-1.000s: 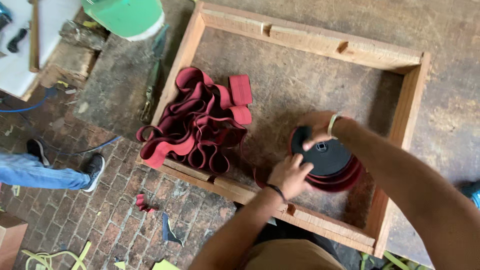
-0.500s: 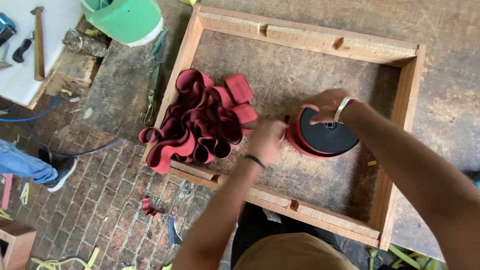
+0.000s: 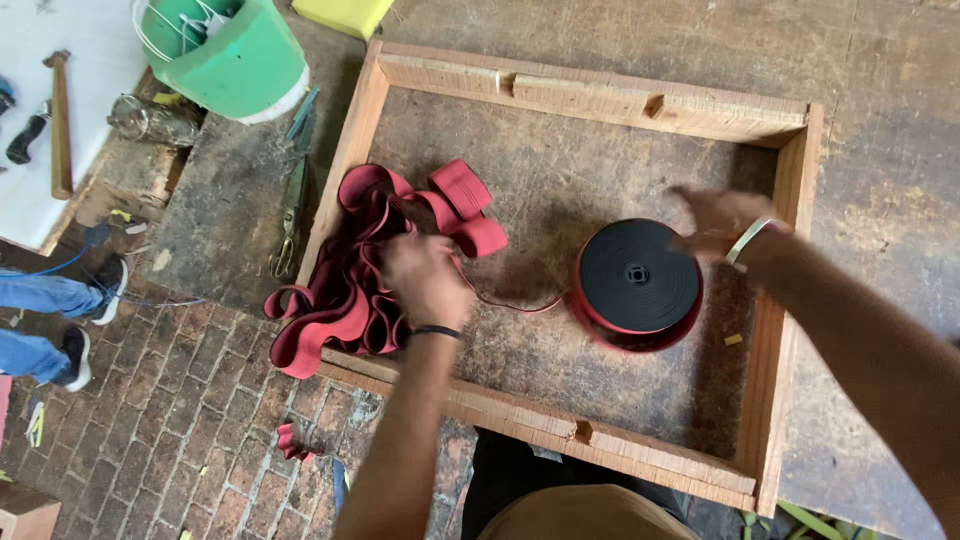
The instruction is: The person moves a completed woven seat and places it on a chair frame. They then handle a wooden frame and a roll of red webbing, unrolling the webbing and preparing it for weaving onto the frame.
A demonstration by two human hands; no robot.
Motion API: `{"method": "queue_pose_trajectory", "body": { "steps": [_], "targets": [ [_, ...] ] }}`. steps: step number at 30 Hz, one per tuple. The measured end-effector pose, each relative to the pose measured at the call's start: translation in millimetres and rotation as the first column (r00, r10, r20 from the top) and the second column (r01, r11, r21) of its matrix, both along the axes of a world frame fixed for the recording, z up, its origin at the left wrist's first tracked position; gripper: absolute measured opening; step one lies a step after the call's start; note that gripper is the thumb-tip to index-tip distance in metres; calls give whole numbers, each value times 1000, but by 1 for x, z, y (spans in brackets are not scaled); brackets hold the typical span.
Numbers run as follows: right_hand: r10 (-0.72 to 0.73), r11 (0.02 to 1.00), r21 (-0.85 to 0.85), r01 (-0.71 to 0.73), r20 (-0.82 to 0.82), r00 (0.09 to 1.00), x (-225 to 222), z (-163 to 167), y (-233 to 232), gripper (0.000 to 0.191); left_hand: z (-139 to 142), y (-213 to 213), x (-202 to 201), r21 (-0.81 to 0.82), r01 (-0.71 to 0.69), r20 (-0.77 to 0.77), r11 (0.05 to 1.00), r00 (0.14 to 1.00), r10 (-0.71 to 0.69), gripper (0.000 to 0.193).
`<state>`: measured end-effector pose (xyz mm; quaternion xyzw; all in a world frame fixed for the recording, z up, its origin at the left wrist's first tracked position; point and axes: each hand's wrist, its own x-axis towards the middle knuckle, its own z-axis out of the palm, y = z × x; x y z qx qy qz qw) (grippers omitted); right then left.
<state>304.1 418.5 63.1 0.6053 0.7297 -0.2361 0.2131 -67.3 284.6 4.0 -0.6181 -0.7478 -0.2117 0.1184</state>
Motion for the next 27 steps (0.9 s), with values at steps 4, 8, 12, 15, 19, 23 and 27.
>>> {"method": "queue_pose_trajectory", "body": {
  "steps": [4, 8, 12, 15, 19, 23, 27],
  "targets": [
    [509, 861, 64, -505, -83, 857, -57, -27, -27, 101, -20, -22, 126, -11, 540, 629, 842, 658, -413, 62],
    [448, 890, 63, -451, 62, 892, -70, -49, -22, 98, -51, -46, 142, -384, 526, 475, 759, 818, -326, 101],
    [-184, 972, 161, 172, 66, 981, -24, -59, -4, 96, -59, -45, 63, -698, 218, 278, 682, 960, -23, 84],
    [-139, 827, 544, 143, -48, 989, -2, -78, -12, 76, -57, -60, -7, -766, 38, 88, 642, 995, 46, 71],
    [248, 736, 676, 17, -293, 923, -54, -112, -46, 35, -51, -100, -52, -650, -14, 216, 760, 955, 201, 60],
    [92, 996, 38, -84, -509, 856, -162, -120, -92, 81, -29, -109, -73, -170, -160, 228, 972, 954, 197, 88],
    [29, 994, -43, -96, -766, 643, -255, -117, -140, 128, -10, -81, -118, -327, -331, 86, 885, 922, 377, 126]
  ]
}}
